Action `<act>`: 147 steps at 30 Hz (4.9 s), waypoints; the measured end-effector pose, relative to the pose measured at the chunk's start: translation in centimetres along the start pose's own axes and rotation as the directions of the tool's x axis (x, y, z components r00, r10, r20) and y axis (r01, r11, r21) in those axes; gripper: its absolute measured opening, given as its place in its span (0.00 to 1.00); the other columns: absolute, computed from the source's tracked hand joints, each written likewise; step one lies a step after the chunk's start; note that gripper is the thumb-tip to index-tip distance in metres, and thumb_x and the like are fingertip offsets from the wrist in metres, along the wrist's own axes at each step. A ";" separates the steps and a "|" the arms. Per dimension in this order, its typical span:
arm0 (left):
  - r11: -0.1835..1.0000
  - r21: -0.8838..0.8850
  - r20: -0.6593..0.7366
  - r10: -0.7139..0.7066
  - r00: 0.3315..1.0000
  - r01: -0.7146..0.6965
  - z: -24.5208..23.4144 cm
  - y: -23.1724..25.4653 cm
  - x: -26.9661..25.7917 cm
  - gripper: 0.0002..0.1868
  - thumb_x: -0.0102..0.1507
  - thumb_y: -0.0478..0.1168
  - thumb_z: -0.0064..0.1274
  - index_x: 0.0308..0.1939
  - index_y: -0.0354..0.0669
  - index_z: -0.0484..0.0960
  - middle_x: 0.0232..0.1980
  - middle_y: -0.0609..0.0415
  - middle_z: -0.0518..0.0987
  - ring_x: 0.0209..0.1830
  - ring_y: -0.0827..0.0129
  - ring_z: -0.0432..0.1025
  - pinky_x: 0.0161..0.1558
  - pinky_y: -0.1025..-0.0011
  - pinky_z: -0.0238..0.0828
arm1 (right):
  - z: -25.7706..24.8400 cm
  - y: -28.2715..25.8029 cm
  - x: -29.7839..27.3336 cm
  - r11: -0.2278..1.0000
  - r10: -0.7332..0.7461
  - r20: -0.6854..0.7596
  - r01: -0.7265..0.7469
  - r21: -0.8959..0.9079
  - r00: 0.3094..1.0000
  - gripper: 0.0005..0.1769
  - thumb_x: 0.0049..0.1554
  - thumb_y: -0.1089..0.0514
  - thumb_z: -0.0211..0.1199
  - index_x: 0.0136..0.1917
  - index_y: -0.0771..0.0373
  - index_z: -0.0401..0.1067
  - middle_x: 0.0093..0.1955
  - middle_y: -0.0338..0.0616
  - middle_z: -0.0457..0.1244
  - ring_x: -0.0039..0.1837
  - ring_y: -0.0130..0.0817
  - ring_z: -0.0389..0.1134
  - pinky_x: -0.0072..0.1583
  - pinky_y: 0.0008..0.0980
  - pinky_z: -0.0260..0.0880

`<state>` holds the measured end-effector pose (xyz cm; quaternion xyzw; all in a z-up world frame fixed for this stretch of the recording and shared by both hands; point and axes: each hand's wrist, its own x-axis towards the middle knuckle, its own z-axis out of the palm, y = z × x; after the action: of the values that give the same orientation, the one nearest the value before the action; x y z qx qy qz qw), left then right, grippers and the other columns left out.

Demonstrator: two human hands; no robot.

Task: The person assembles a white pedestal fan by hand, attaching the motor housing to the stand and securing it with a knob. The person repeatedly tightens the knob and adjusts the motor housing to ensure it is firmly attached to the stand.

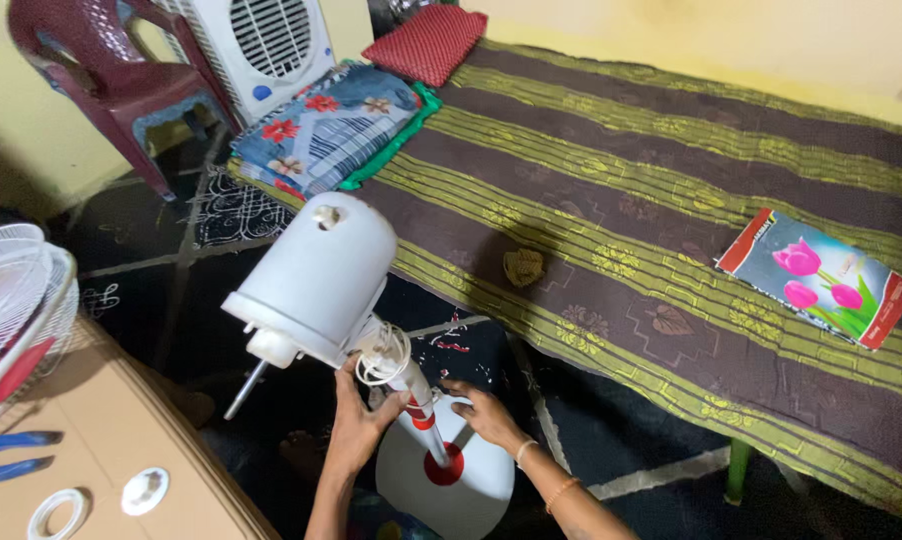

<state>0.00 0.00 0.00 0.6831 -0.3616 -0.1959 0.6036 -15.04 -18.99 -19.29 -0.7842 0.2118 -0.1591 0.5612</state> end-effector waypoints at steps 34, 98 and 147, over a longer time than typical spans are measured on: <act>0.992 0.003 -0.090 -0.125 0.988 0.126 0.4 0.5 0.2 0.34 0.50 0.33 0.70 0.57 0.30 0.71 0.51 0.47 0.81 0.46 0.67 0.76 0.49 0.70 0.73 | 2.7 -1.1 -1.0 0.881 0.126 -0.061 -0.084 0.466 0.990 0.22 0.61 0.51 0.63 0.65 0.62 0.75 0.58 0.38 0.70 0.59 0.28 0.71 0.58 0.31 0.71; 0.994 -0.056 -0.023 -0.094 0.995 0.093 -1.0 -0.6 -0.1 0.20 0.61 0.32 0.63 0.56 0.32 0.79 0.50 0.50 0.82 0.46 0.71 0.74 0.47 0.73 0.71 | 3.5 0.7 1.4 0.969 -0.031 -0.146 0.066 0.237 0.989 0.14 0.59 0.51 0.68 0.56 0.57 0.79 0.57 0.41 0.70 0.55 0.32 0.70 0.54 0.32 0.73; 0.994 -0.109 0.008 -0.008 1.000 0.009 0.2 -0.4 1.0 0.28 0.58 0.36 0.65 0.60 0.35 0.73 0.56 0.53 0.82 0.54 0.70 0.75 0.57 0.70 0.70 | 3.9 2.2 1.9 0.916 -0.363 -0.322 0.398 0.048 0.874 0.19 0.70 0.43 0.59 0.57 0.60 0.79 0.55 0.44 0.69 0.56 0.37 0.70 0.55 0.34 0.73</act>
<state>0.66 -0.85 -0.22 0.6498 -0.3497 -0.2204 0.6379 -11.84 -17.40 -22.56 -0.7434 0.1282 -0.3978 0.5223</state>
